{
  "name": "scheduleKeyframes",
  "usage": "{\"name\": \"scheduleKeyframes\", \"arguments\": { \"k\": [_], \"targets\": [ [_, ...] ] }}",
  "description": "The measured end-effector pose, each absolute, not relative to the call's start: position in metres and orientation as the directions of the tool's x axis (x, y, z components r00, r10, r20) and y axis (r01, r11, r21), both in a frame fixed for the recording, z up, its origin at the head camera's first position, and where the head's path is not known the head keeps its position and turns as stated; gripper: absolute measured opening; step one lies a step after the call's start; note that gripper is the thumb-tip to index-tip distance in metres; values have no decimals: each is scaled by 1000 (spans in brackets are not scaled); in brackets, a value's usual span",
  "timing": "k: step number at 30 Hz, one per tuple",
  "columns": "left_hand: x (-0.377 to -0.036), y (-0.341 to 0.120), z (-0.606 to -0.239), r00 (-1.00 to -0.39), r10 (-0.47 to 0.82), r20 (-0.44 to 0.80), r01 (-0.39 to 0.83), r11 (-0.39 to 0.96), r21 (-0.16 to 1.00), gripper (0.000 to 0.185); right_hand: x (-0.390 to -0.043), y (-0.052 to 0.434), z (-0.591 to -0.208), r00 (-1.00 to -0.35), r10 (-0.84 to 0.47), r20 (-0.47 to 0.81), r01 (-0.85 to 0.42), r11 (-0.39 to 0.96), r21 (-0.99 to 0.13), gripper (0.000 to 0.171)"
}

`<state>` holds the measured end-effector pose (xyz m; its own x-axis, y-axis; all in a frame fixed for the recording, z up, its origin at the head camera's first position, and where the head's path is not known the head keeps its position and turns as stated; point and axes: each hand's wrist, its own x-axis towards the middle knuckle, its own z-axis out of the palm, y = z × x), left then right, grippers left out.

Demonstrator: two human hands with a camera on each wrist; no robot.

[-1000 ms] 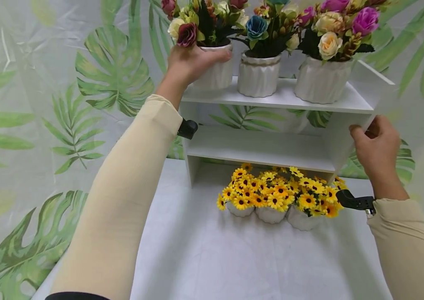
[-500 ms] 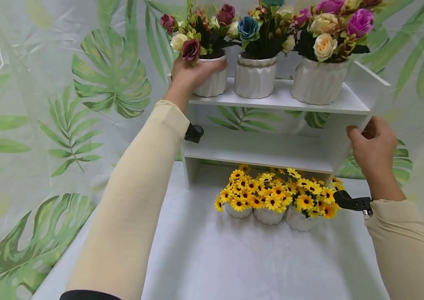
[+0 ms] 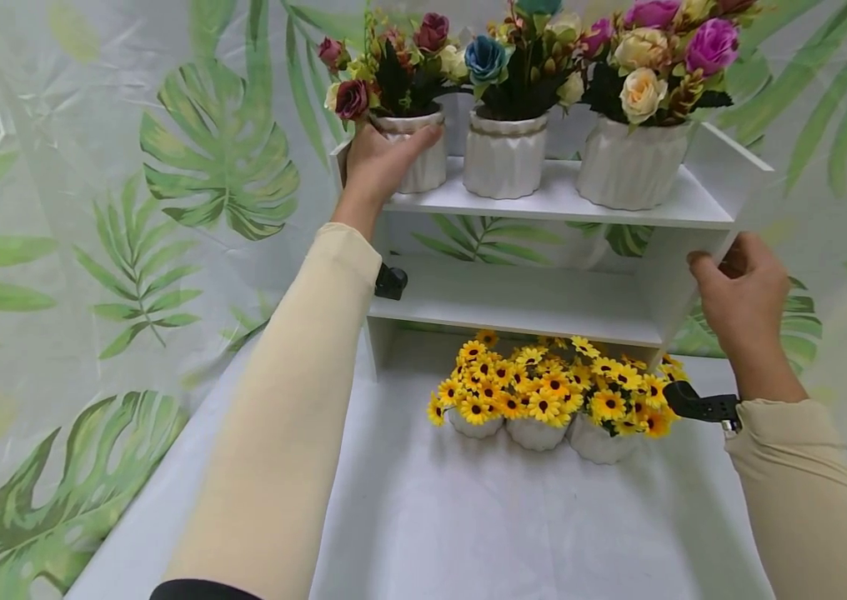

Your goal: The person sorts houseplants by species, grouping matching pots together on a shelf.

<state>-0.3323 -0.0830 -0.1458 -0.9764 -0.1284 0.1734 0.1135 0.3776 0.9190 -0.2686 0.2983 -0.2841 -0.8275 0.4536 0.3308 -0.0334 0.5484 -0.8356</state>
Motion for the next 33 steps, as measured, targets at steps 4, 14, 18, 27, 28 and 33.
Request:
{"name": "scheduleKeyframes", "arguments": {
  "k": [4,14,18,27,28,33],
  "targets": [
    [-334,-83,-150,-972,-124,201,140,380,914,85,-269,300,-285,-828,447,339,-44,551,-833,46],
    [-337,-86,-154,-968,-110,225,166,392,905,90,-268,299,-286,-833,440,335,-41,555,-831,47],
    [-335,-90,-156,-969,-114,220,157,403,902,96,-268,299,-285,-831,446,331,-32,557,-830,46],
    [-300,-99,-196,-837,-134,530,388,536,749,61,-269,300,-284,-823,459,334,-19,566,-824,46],
    [-295,-100,-202,-807,-132,575,439,517,735,54,-269,300,-284,-821,461,336,-19,567,-824,46],
    [-271,-107,-237,-683,-101,723,626,428,651,33,-271,299,-284,-821,462,336,-14,572,-820,45]
  ]
}}
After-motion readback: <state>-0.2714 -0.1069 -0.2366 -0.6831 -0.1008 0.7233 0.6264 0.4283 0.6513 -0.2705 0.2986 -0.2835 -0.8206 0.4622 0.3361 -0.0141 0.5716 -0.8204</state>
